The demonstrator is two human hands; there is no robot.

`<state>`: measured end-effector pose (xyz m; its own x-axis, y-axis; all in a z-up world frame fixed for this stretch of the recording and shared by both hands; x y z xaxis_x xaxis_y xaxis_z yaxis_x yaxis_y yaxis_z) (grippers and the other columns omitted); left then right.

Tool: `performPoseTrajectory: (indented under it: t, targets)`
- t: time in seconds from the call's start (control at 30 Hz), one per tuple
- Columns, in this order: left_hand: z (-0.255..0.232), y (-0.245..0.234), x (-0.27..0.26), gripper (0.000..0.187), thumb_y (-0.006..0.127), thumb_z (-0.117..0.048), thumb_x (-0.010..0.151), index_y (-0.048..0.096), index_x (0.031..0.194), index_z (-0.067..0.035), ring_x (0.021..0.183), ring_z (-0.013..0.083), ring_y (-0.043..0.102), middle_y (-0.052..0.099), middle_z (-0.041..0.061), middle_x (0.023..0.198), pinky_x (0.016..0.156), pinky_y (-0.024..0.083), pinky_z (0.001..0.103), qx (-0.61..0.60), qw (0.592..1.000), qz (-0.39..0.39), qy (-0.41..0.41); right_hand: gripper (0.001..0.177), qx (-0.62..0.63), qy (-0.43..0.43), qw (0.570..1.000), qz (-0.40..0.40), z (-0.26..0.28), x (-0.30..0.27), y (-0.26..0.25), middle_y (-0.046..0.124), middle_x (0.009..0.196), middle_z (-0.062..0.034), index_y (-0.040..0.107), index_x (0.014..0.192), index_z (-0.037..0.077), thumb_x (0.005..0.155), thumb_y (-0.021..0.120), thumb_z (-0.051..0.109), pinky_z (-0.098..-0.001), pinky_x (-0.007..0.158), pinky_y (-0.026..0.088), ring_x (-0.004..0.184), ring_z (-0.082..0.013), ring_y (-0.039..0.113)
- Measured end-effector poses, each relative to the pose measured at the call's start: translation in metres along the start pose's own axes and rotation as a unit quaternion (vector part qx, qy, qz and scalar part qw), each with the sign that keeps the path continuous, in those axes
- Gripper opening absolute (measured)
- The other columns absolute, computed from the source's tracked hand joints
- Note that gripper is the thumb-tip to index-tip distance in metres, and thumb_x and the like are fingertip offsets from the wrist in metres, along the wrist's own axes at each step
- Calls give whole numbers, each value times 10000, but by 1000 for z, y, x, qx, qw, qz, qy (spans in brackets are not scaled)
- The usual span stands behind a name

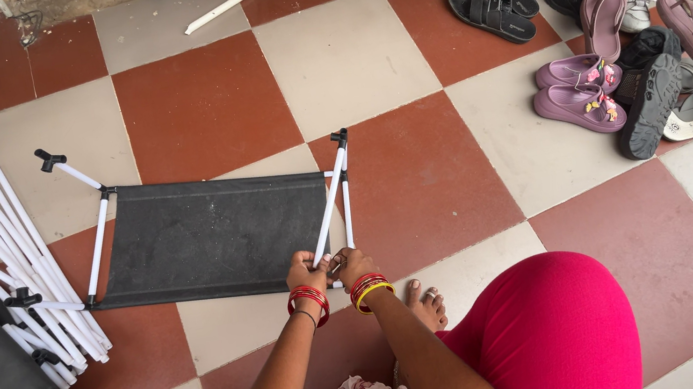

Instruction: The person assembles a shoe rack by inserting poles into a fabric shelf and attaching plastic corner connectors by hand.

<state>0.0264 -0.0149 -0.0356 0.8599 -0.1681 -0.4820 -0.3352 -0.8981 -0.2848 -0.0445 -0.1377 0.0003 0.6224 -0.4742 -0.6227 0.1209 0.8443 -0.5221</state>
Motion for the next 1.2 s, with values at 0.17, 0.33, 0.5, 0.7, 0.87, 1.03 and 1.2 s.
performPoseTrajectory:
  t: [0.17, 0.33, 0.5, 0.7, 0.87, 1.03, 1.2]
  targets:
    - [15, 0, 0, 321, 517, -333, 1050, 669, 943, -71, 595, 149, 659, 691, 47, 788, 537, 520, 295, 26, 997, 37, -65, 175, 8, 4, 1000, 2, -1, 2, 2, 802, 873, -15, 730, 1065, 137, 997, 588, 215, -309, 612, 597, 627, -137, 725]
    - [31, 6, 0, 439, 405, -383, 1092, 668, 902, -87, 586, 134, 621, 639, 17, 751, 554, 493, 300, 4, 993, 82, -87, 155, 2, 6, 1000, -4, -5, 6, 4, 801, 893, -38, 718, 1076, 152, 976, 607, 195, -318, 627, 596, 649, -159, 733]
    - [32, 2, -5, 418, 387, -375, 1093, 662, 917, -113, 610, 112, 596, 609, -15, 750, 584, 479, 284, -9, 989, 126, -76, 174, 6, -17, 1000, -16, -22, 28, 14, 790, 912, -61, 734, 1068, 147, 904, 676, 157, -345, 665, 637, 694, -182, 755]
    - [14, -23, -13, 435, 363, -381, 1099, 677, 922, -137, 619, 85, 593, 606, -31, 757, 598, 493, 267, -29, 988, 142, -61, 373, -147, -10, 973, -175, -12, 14, -8, 611, 1174, -156, 677, 1119, 108, 991, 619, 453, -548, 857, 544, 1084, -404, 645]
    - [4, -54, -5, 436, 376, -396, 1098, 672, 912, -137, 612, 81, 579, 608, -28, 759, 572, 483, 256, -81, 989, 115, -42, 447, -200, -130, 943, -232, 56, -41, -41, 657, 1134, -112, 729, 1049, 122, 942, 595, 535, -576, 955, 468, 1144, -359, 607]
    - [0, -85, 1, 432, 372, -394, 1095, 670, 910, -141, 611, 83, 583, 615, -29, 767, 556, 467, 249, -122, 988, 90, -24, 253, -32, -305, 930, -201, 110, -66, -29, 713, 1055, -119, 748, 1019, 72, 973, 650, 300, -456, 908, 529, 1028, -310, 669]
    - [-11, -120, -10, 460, 328, -412, 1102, 656, 910, -153, 635, 82, 587, 657, -21, 785, 565, 463, 237, -140, 987, 72, -21, 181, 103, -320, 939, -70, 124, -71, 21, 761, 1009, -98, 721, 1073, 68, 896, 683, 58, -348, 813, 596, 930, -198, 735]
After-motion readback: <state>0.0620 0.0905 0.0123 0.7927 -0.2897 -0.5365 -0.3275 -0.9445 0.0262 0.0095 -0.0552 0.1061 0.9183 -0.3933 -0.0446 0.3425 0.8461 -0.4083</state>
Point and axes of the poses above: each hand's wrist, its own x-axis towards the middle knuckle, its own y-axis out of the palm, z = x × y, the point moved 8 cm from there along x, towards the middle knuckle
